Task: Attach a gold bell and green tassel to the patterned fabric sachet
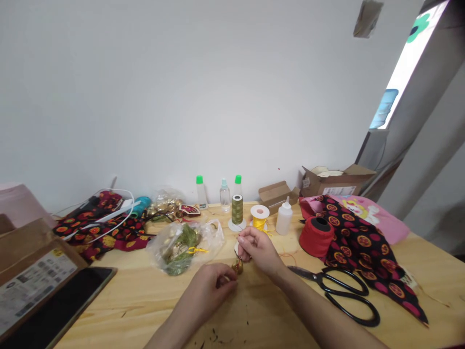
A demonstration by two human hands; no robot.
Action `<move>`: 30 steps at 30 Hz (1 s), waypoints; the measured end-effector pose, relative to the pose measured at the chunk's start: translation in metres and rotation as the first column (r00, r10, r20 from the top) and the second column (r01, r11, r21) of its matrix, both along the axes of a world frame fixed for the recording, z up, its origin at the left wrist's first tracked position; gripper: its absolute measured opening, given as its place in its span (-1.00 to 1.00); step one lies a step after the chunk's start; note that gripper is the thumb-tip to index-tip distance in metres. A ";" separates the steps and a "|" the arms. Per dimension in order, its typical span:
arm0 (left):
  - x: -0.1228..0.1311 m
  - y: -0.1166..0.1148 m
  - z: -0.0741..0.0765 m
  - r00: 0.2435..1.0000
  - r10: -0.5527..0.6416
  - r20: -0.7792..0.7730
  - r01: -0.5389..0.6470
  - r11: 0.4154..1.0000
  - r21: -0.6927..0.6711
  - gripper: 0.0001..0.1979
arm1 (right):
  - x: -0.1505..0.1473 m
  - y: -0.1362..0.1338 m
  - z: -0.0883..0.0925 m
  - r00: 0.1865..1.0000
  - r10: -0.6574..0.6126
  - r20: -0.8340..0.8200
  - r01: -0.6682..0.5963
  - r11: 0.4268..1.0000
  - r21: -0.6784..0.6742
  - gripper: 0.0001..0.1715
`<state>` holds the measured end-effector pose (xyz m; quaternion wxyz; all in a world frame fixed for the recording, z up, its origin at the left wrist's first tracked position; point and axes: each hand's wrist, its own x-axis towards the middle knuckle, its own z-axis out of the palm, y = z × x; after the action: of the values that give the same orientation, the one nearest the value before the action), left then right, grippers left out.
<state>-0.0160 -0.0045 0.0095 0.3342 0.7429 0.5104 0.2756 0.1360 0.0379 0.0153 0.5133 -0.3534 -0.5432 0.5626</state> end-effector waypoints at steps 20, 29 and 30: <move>0.033 -0.013 0.008 0.856 0.336 -0.392 -0.233 0.929 0.288 -0.83 | -0.001 -0.007 0.003 0.983 0.171 -0.062 -0.171 0.985 0.020 -0.68; 0.029 -0.011 0.005 0.926 0.220 -0.305 -0.176 0.970 0.168 -0.94 | 0.002 -0.002 0.002 0.990 0.109 -0.088 -0.111 0.994 -0.013 -0.64; 0.026 -0.011 0.006 0.941 0.213 -0.263 -0.182 0.974 0.135 -0.93 | 0.003 -0.002 0.002 0.991 0.107 -0.084 -0.108 0.994 -0.013 -0.64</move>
<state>0.0104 -0.0153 0.0150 0.1894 0.7361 0.6081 0.2291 0.1387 0.0360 0.0172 0.5013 -0.3045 -0.5349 0.6082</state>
